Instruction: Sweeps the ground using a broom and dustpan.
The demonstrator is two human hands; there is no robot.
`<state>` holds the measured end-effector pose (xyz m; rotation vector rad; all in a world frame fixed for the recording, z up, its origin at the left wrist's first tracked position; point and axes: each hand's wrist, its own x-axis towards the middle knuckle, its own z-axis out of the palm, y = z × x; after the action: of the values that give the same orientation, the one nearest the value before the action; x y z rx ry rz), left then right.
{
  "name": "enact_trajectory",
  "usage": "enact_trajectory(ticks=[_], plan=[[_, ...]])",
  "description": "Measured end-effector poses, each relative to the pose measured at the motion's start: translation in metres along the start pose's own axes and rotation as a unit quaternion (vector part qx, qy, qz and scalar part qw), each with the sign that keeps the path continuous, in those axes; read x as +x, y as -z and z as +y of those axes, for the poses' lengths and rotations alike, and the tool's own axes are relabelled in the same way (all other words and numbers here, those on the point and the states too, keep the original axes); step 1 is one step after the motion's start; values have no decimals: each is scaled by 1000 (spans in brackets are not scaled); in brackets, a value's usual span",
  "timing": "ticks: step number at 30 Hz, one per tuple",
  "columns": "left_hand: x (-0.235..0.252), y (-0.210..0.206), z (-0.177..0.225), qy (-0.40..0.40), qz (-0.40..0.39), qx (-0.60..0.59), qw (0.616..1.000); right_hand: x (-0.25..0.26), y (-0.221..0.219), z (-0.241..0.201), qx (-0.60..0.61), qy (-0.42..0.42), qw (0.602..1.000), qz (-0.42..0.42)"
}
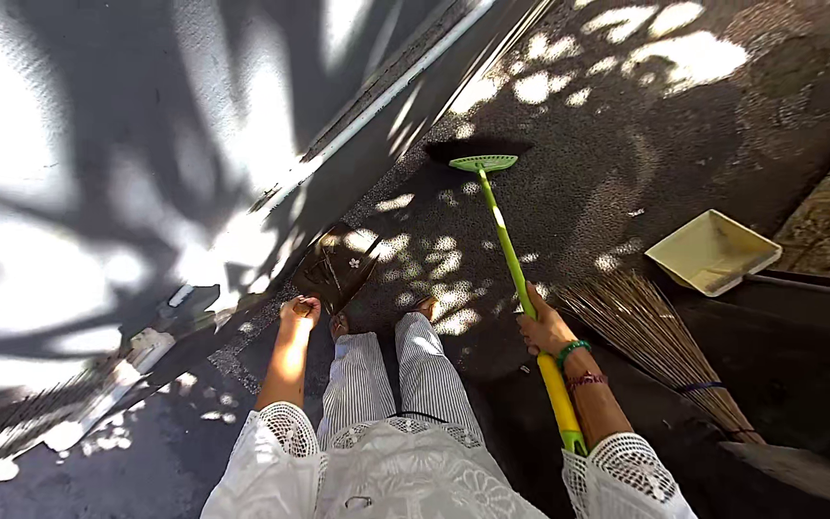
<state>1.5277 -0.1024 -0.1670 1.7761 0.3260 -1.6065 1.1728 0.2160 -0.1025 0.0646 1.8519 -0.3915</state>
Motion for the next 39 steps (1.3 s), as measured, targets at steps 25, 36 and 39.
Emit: enact_trajectory(ticks=[25,36,39], plan=[[-11,153,113,138,-12,-11,990,26,-95,-48,-50,8,995,89],[13,292,205,183,7,-37,982,-87,-390,-3,-316,-23,939,-136],[24,310,222,173,28,-34,984,-116,-402,15,-319,-5,932,-172]])
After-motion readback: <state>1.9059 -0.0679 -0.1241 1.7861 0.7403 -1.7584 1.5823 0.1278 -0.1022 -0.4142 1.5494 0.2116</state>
